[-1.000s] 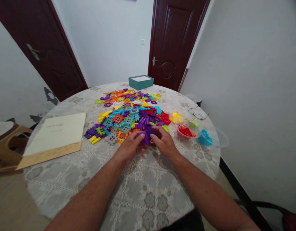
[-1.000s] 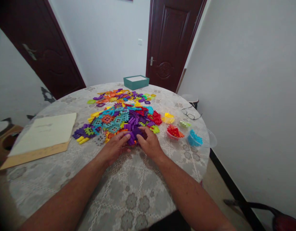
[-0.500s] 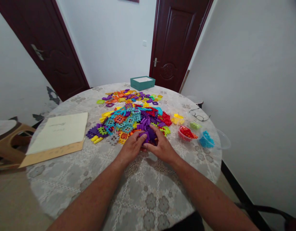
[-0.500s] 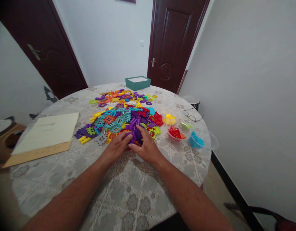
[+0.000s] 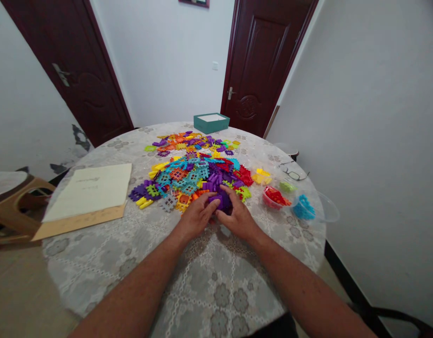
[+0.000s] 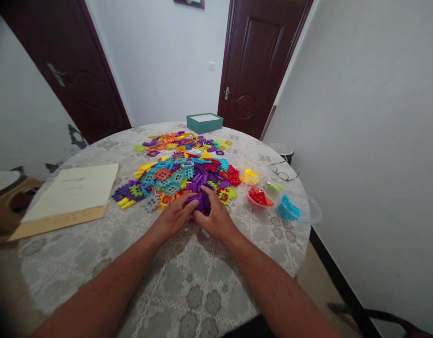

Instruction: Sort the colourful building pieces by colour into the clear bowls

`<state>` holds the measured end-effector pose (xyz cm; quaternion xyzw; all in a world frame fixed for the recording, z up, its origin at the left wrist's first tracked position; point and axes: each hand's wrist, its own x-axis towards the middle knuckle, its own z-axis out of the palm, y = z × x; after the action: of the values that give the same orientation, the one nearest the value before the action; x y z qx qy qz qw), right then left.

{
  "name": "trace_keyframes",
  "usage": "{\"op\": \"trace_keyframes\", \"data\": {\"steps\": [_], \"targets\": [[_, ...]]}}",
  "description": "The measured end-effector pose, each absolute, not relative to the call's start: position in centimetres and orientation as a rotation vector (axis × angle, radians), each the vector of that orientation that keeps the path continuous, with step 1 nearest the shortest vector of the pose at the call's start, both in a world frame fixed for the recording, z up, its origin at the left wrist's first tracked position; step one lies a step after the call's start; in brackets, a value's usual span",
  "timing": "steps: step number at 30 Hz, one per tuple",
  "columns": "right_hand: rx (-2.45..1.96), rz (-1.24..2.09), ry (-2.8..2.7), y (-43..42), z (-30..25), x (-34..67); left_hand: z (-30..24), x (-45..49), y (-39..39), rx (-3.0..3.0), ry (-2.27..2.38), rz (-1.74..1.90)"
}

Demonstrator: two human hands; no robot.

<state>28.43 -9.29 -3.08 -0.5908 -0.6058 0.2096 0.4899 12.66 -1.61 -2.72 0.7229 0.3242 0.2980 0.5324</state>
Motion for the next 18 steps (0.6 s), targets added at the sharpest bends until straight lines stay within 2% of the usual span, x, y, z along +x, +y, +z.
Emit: {"op": "trace_keyframes", "data": {"steps": [13, 18], "targets": [[-1.446, 0.314, -1.587, -9.2, -3.2, 28.2, -3.1, 12.8, -1.7, 1.964, 0.803, 0.793], [-1.477, 0.389, -1.553, -9.1, -3.4, 27.5, -3.6, 12.9, -1.3, 2.000, 0.801, 0.784]]}}
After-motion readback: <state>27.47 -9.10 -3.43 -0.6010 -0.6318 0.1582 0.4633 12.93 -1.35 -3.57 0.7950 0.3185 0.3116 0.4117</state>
